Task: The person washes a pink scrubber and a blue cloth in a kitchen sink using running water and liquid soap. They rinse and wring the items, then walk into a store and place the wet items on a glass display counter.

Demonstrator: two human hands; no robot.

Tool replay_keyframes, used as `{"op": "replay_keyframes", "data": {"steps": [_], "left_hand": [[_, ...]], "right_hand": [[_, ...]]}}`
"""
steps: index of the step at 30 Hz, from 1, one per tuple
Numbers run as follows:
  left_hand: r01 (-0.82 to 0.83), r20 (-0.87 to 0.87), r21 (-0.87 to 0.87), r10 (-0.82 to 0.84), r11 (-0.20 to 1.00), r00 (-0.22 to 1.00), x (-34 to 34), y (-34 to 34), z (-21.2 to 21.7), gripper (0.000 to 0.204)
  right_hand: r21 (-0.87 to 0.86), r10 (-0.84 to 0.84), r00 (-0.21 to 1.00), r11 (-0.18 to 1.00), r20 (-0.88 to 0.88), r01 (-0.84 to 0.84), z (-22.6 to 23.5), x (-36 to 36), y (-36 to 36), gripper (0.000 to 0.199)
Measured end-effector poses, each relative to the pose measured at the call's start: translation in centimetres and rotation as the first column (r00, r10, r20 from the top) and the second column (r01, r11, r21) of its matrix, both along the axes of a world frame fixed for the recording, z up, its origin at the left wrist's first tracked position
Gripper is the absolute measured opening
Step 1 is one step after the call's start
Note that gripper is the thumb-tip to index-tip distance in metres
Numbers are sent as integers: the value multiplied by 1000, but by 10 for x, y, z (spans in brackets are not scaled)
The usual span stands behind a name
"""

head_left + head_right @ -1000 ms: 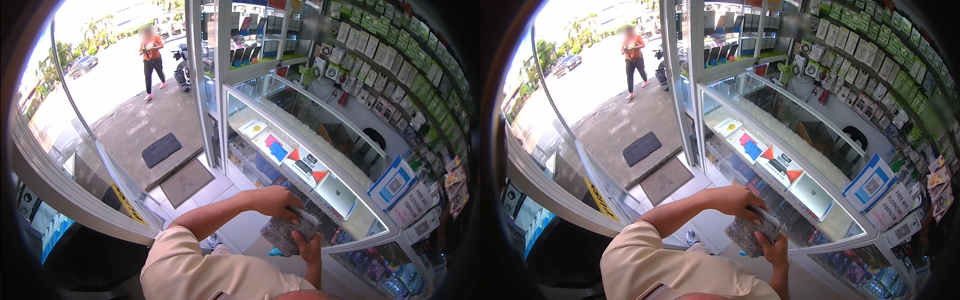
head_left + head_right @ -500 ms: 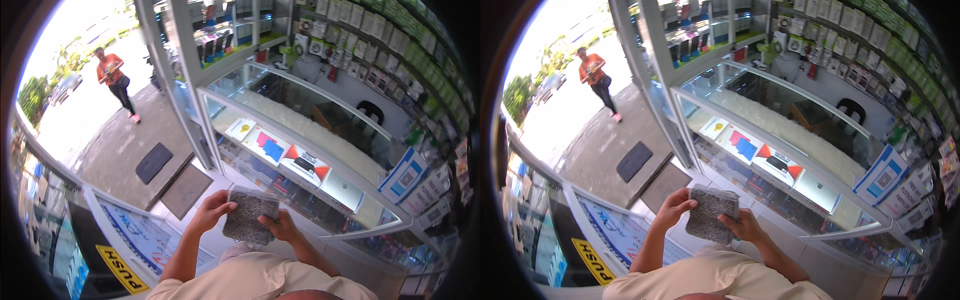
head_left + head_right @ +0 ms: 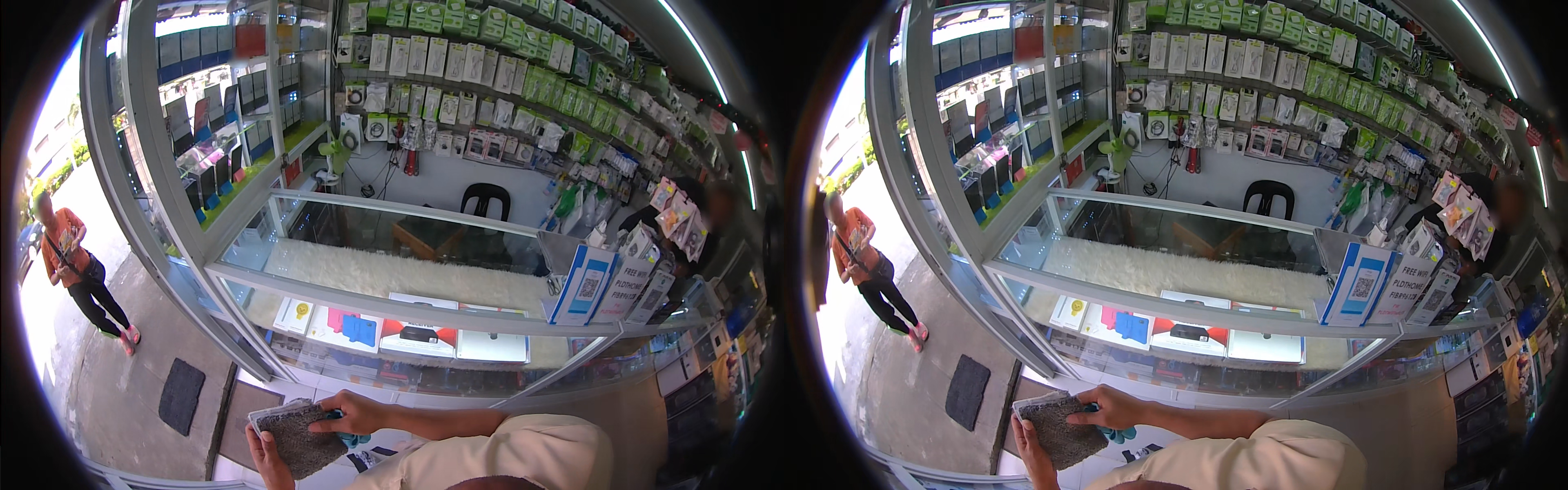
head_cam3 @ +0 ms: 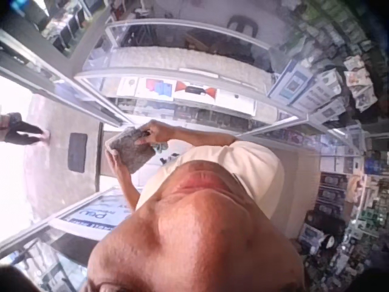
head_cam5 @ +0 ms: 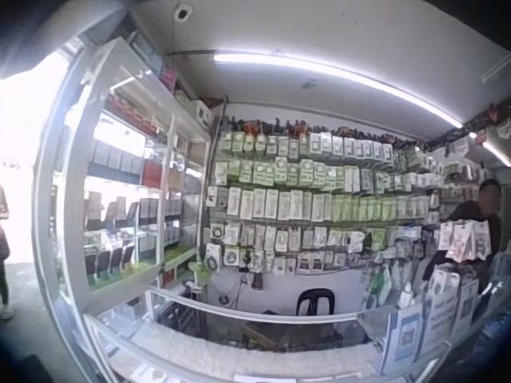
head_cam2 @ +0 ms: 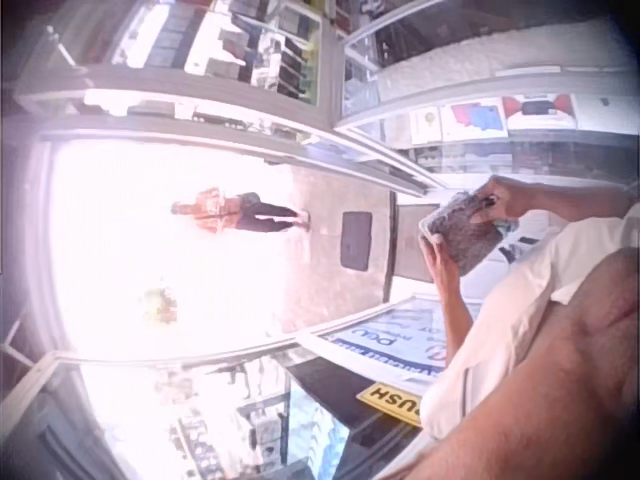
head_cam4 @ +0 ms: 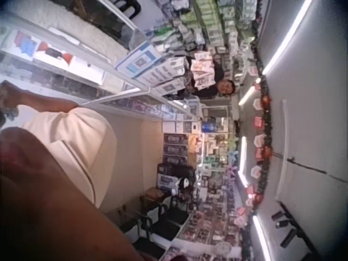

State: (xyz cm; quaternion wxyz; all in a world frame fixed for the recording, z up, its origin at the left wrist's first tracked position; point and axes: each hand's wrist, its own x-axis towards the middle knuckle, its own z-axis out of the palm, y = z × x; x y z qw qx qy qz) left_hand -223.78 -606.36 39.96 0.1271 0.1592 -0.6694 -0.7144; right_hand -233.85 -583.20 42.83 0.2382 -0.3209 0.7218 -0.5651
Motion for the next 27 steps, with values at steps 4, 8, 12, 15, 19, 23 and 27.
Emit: {"op": "replay_keyframes", "data": {"steps": [4, 8, 12, 15, 19, 23, 27], "left_hand": [[234, -89, 105, -226, 966, 970, -20, 7, 1, 50], [280, -73, 88, -274, 956, 959, -31, 13, 24, 36], [286, -208, 114, -259, 951, 943, -40, 39, 36, 38], [356, -221, 148, -320, 923, 921, -34, 31, 18, 39], [356, 146, -350, -324, 867, 935, -27, 10, 9, 63], [184, -93, 117, -174, 976, 980, -27, 16, 11, 41], [158, -76, 166, -147, 973, 986, -16, -7, 18, 46]], "right_hand": [[-120, -108, 994, 987, 4, 108, 5, -7, 9, 39], [-148, -124, 991, 981, 44, 129, 14, -29, 18, 40], [-61, -81, 988, 995, -132, 73, -14, -51, 37, 49], [-62, 91, 974, 995, 208, -79, 4, -43, 43, 56], [-128, 116, 970, 988, 213, -90, 0, -42, 27, 56], [-127, 152, 976, 983, 154, -133, -16, -48, -2, 52], [-215, 193, 940, 967, 282, -134, -24, -49, -25, 49]]}}
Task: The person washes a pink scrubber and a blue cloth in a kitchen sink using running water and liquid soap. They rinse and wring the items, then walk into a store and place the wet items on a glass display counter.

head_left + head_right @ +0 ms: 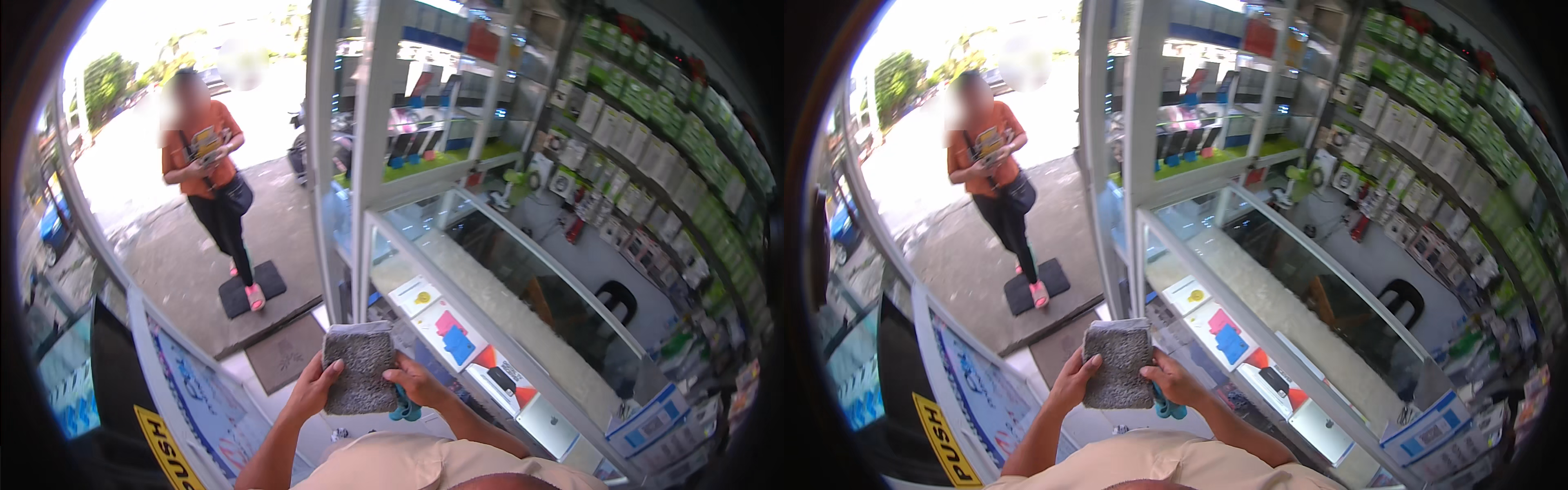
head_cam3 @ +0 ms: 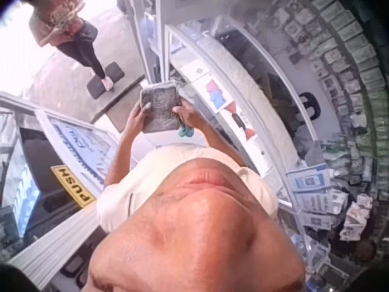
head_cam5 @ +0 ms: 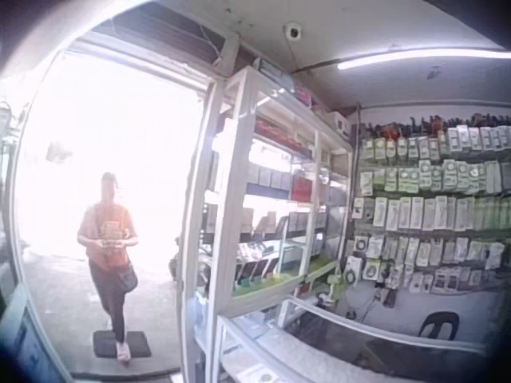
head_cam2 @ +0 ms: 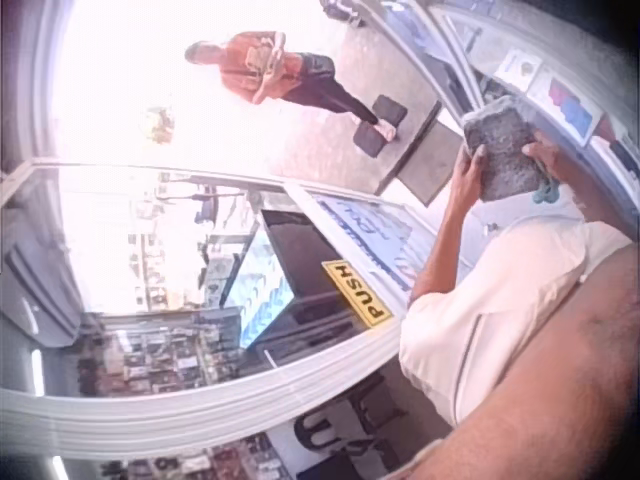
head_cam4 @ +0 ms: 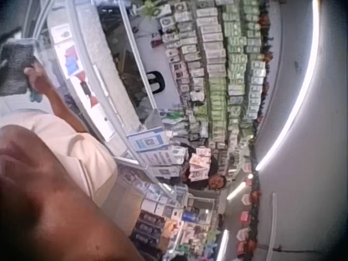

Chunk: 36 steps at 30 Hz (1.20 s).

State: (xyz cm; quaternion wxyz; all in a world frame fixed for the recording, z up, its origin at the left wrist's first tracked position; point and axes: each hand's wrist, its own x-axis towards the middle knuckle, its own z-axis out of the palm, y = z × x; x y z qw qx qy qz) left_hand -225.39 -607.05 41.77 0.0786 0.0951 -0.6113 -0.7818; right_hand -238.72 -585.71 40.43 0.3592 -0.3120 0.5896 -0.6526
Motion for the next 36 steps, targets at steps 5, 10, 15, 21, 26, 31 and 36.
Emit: {"op": "replay_keyframes", "data": {"steps": [5, 10, 15, 21, 26, 31, 36], "left_hand": [[-176, -68, 153, 188, 973, 980, 24, -34, -3, 40], [-280, -119, 378, 346, 883, 931, 48, -91, -16, 29], [-219, -230, 500, 372, 838, 899, 61, -121, -13, 14], [-392, -220, 5, 383, 920, 897, 84, -149, 28, 17], [-414, -277, -187, 356, 891, 892, 107, -155, 86, 32], [-402, -306, -275, 317, 873, 898, 148, -159, 104, 36], [-348, -387, -164, 264, 923, 883, 188, -176, 115, 35]], "right_hand": [[4, -5, 993, 1000, 114, 5, 21, 16, -57, 44], [-3, 124, 985, 992, 119, -125, 19, 20, -127, 33], [-193, 289, 877, 954, 384, -230, 19, 24, -177, 43], [-363, 384, 761, 908, 523, -209, 4, 24, -229, 39], [-471, 501, 638, 850, 585, -235, 7, 59, -237, 40], [-447, 546, 503, 838, 670, -314, 29, 102, -249, 55], [-341, 630, 504, 761, 591, -552, 14, 134, -263, 49]]}}
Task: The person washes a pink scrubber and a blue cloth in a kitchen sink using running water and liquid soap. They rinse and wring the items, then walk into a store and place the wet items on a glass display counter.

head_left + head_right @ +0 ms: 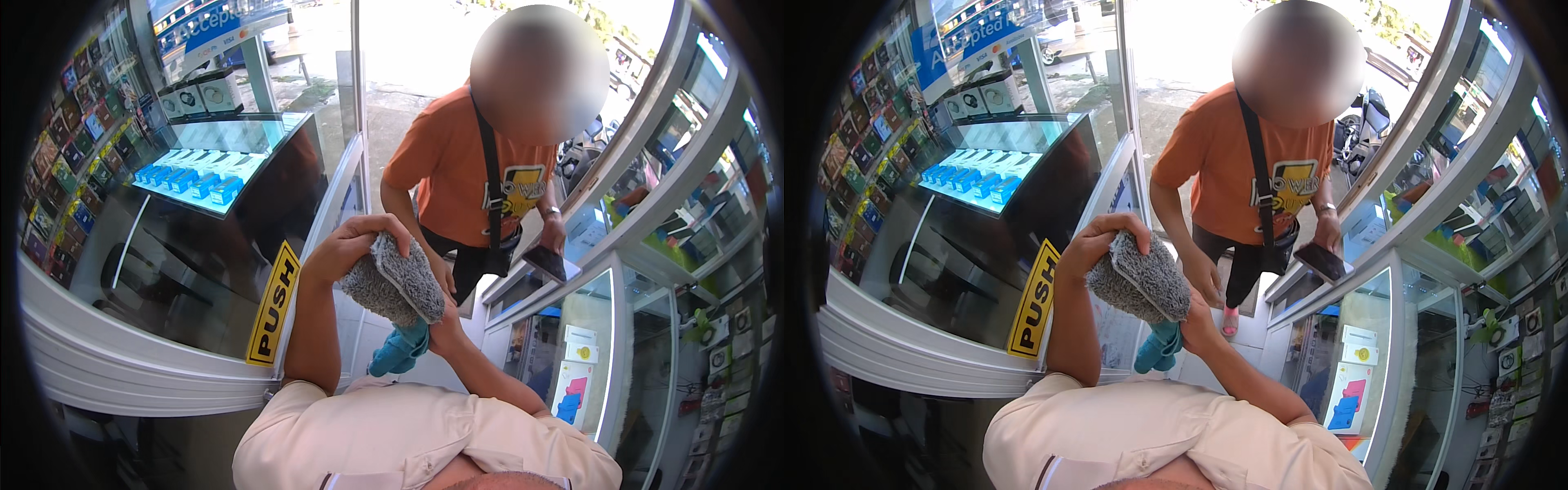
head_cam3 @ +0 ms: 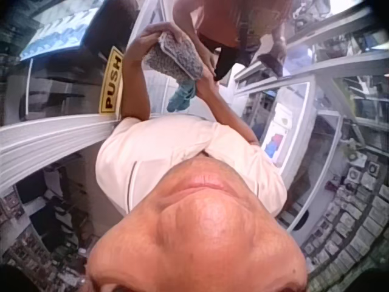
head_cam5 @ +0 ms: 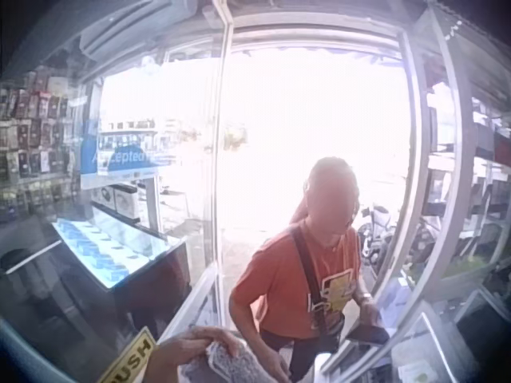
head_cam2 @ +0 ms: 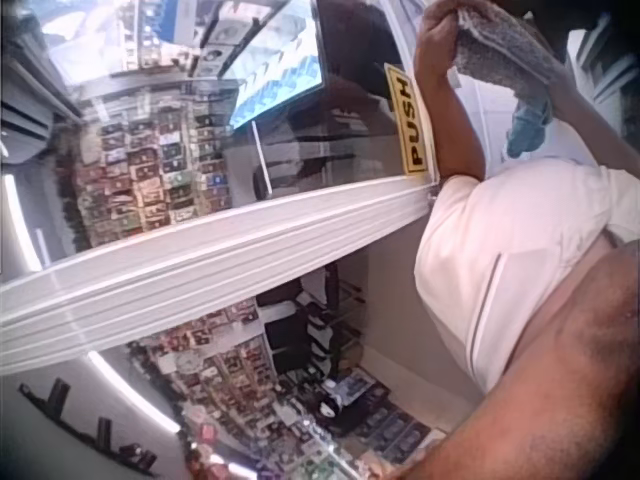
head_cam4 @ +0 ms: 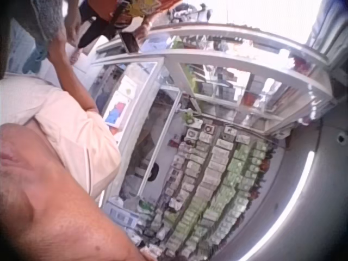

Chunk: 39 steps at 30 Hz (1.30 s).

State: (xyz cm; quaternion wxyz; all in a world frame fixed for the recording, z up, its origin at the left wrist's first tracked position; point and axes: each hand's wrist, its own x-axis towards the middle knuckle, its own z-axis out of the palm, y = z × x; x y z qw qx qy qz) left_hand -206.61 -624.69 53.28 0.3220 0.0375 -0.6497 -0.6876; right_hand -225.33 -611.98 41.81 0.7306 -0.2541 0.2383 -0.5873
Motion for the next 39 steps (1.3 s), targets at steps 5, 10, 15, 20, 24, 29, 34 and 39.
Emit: {"op": "replay_keyframes", "data": {"steps": [5, 10, 15, 20, 24, 29, 34, 39], "left_hand": [[-127, -101, -56, 121, 990, 988, 19, -2, 2, 29], [-489, -248, -209, 438, 847, 864, 34, -2, -3, 30], [-778, -382, -322, 678, 540, 629, 24, -5, -4, 28], [-867, -403, -235, 768, 438, 497, 37, -21, -14, 30], [-923, -433, -226, 817, 312, 382, 43, -29, -20, 27], [-922, -360, -270, 859, 279, 365, 44, -34, -25, 27], [-903, -365, -207, 826, 377, 429, 44, -39, -28, 29], [-877, -332, -226, 813, 424, 478, 48, -45, -33, 30]], "right_hand": [[24, -36, 999, 999, 40, 35, -7, 35, -31, 40], [-105, -190, 978, 975, 84, 198, 20, 81, -81, 42], [-239, -258, 920, 912, 295, 332, 40, 86, -149, 35], [-341, -201, 872, 862, 447, 374, 59, 105, -203, 36], [-241, -357, 824, 837, 439, 491, 74, 123, -228, 41], [-250, -353, 769, 803, 532, 542, 75, 121, -247, 44], [-285, -420, 748, 738, 514, 611, 72, 121, -258, 42], [-305, -526, 748, 693, 405, 653, 72, 112, -262, 39]]}}
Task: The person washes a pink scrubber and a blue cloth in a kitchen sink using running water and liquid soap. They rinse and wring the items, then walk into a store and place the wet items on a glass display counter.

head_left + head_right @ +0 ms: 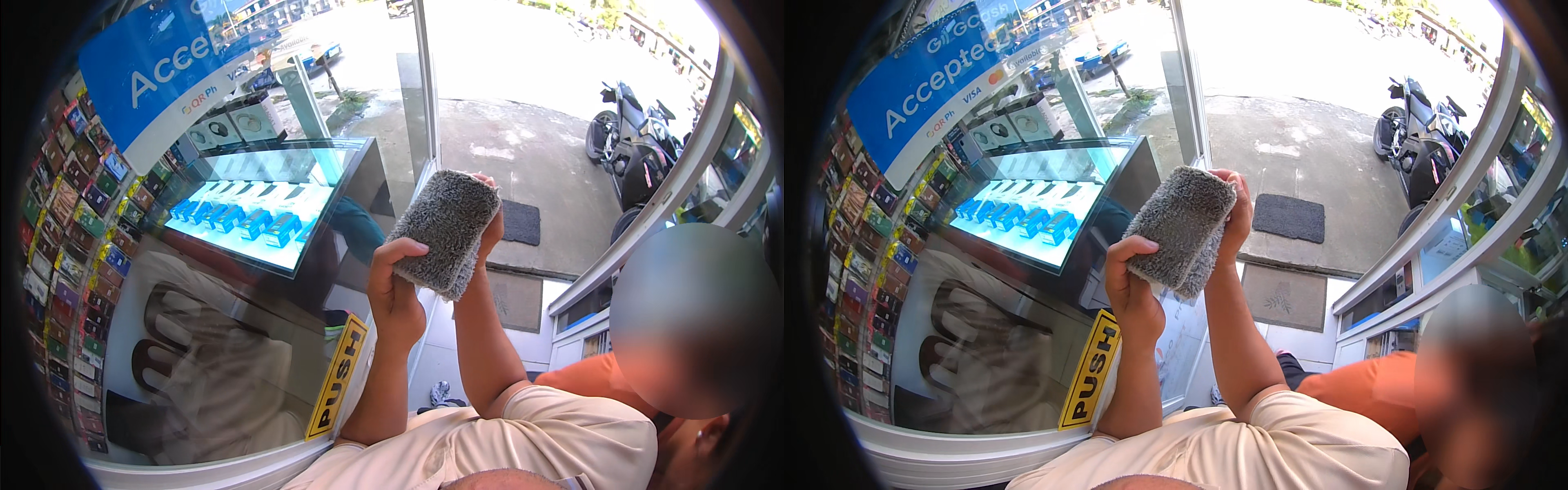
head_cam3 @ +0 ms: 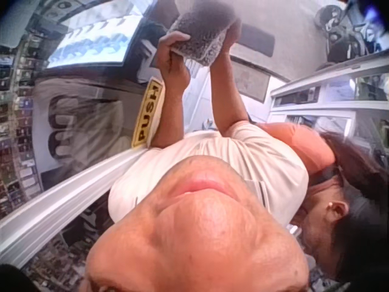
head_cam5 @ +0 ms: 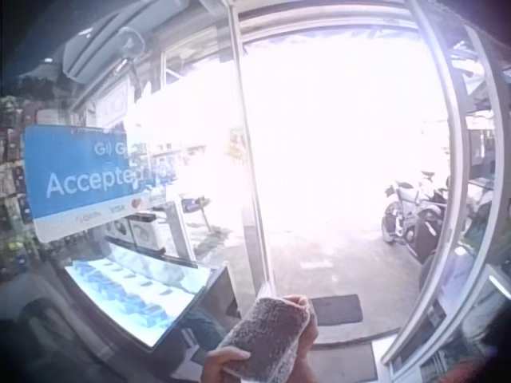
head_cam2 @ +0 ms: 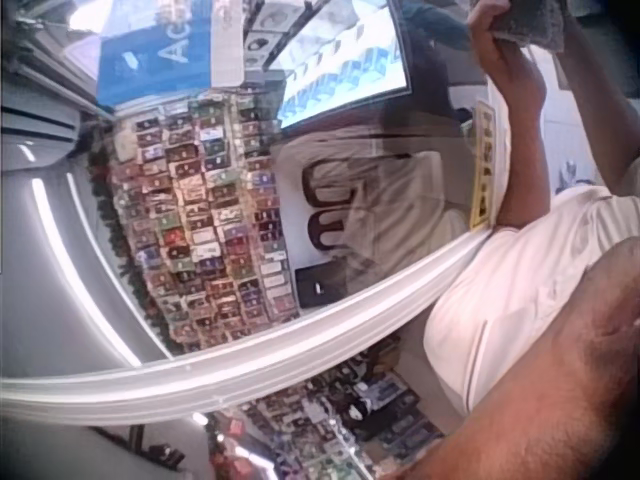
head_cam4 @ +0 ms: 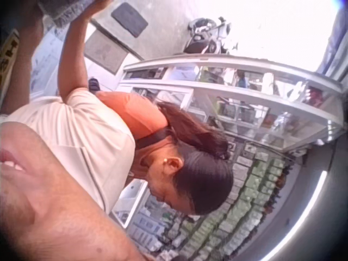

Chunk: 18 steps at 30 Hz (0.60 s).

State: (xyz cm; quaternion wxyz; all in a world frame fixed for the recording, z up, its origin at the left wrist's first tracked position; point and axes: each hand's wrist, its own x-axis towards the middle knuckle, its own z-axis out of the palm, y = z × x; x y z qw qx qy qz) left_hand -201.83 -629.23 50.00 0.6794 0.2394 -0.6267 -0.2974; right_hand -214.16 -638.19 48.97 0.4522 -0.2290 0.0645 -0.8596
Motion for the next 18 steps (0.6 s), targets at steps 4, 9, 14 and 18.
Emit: {"op": "replay_keyframes", "data": {"steps": [4, 9, 14, 18], "left_hand": [[39, 13, 88, -40, 995, 999, 0, -1, -2, 29], [96, 47, 188, -106, 978, 993, -5, -8, -24, 28], [112, 112, 277, -148, 954, 983, -20, -12, -49, 29], [166, 105, 353, -215, 921, 971, -15, -8, -63, 27]], "right_hand": [[112, -78, 986, 989, -149, 95, -2, -20, -11, 36], [98, -54, 965, 992, -257, 82, 6, -40, -3, 33], [98, 141, 953, 988, -266, -119, -6, -64, -19, 30], [238, 325, 798, 943, -508, -232, -34, -88, -31, 35]]}}
